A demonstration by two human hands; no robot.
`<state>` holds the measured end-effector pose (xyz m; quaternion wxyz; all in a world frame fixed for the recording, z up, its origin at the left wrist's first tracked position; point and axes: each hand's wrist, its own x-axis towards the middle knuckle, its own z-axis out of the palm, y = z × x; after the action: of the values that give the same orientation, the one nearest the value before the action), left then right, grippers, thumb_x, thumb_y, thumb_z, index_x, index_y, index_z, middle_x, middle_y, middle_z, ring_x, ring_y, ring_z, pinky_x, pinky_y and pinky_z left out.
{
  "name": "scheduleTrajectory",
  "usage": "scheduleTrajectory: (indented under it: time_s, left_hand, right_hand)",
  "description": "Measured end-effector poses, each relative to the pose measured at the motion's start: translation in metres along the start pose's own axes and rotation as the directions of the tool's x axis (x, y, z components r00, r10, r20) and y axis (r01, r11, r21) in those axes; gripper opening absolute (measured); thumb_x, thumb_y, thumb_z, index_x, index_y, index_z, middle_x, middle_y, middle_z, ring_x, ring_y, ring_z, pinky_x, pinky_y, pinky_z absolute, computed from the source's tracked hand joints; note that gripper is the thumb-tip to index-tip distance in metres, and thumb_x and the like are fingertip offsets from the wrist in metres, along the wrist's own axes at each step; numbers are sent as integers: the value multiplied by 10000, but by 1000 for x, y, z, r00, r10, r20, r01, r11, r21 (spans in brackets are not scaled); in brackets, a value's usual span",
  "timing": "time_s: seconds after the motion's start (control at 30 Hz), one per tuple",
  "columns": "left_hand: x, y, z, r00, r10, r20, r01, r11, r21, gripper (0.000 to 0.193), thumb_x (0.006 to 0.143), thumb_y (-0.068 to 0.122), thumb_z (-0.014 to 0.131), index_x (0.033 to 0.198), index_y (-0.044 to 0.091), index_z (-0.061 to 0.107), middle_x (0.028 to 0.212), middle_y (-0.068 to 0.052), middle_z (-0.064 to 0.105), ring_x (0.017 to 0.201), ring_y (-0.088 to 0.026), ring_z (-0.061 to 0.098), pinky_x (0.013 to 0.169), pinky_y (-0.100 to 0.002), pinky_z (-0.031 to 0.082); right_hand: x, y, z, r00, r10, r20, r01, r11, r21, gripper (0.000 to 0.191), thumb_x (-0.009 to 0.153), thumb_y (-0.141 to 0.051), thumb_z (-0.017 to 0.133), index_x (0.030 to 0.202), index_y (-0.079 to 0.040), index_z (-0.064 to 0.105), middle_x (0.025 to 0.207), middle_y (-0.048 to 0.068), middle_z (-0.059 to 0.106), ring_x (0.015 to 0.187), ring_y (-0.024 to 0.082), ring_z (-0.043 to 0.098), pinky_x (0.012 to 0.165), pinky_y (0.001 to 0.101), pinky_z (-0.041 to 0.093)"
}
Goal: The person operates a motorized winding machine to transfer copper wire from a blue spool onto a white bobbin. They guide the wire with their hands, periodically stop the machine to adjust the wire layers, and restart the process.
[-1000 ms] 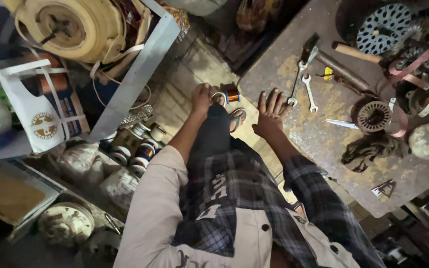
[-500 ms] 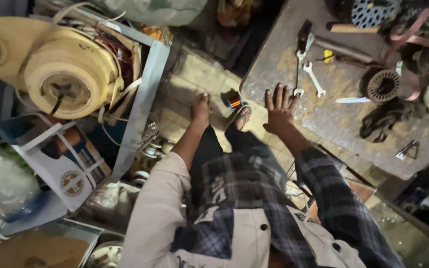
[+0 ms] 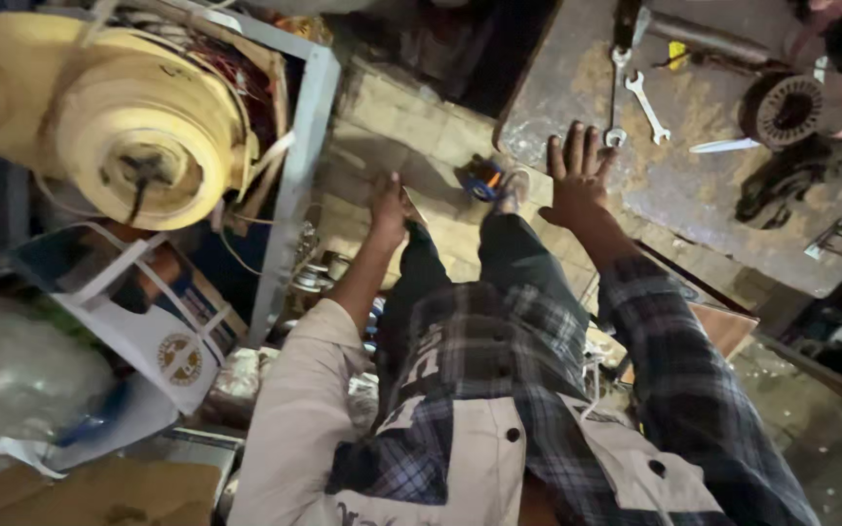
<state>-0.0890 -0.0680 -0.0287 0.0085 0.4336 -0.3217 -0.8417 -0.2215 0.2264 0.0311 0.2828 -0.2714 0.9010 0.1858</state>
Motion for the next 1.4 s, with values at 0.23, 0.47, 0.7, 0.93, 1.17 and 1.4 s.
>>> scheduleTrajectory:
  time_s: [0.23,0.47,0.7,0.93,1.17,1.4]
  left_hand:
    - [7,-3,7,996,-74,52,68,991,119,288,1058,322,576,842,132,555,612,14,452,464,-102,416,419,-279,345]
    - [21,6,19,997,24,78,-44,961,272,290,1025,369,596,927,101,644,638,21,483,483,-94,451,429,-270,367]
    - [16,21,2,1000,-27,-10,29,979,203,282,1034,391,598,926,131,594,666,57,444,545,-68,428,466,-253,376]
    - [2,27,-13,1000,-17,-22,20,991,129,295,1038,347,610,847,135,534,622,31,429,447,-86,381,391,-271,314]
    - [-9,30,-15,1000,28,4,-28,996,89,271,1046,296,573,902,66,575,599,20,445,421,-97,374,387,-286,319]
    - [-15,19,-24,997,-14,76,12,999,35,281,1064,316,555,949,63,600,577,13,415,447,-99,374,428,-282,321]
  right_hand:
    - [1,-1,0,1000,3,-17,-3,1000,21,1433,638,-648,845,1706,-100,63,1719,308,-48,1576,523,-39,1142,797,86]
    - [-2,3,1,1000,-5,1,5,999,39,1430,628,-612,868,1693,-82,74,1702,331,-55,1555,553,-35,1133,806,106]
    - [-3,2,4,997,-51,-51,54,996,73,1421,633,-601,875,1683,-62,85,1697,347,-46,1548,573,-35,1107,833,110]
    - [-6,1,4,994,-69,-88,77,992,98,1400,645,-602,859,1682,-58,92,1700,350,-55,1548,580,-41,1128,819,97]
    - [-3,-1,-2,998,-50,-30,52,997,53,1395,662,-621,844,1684,-82,62,1694,336,-61,1549,565,-43,1105,822,102]
    - [-2,-3,-5,999,-40,1,40,998,55,1388,667,-622,838,1683,-100,51,1703,316,-71,1549,547,-71,1098,823,94]
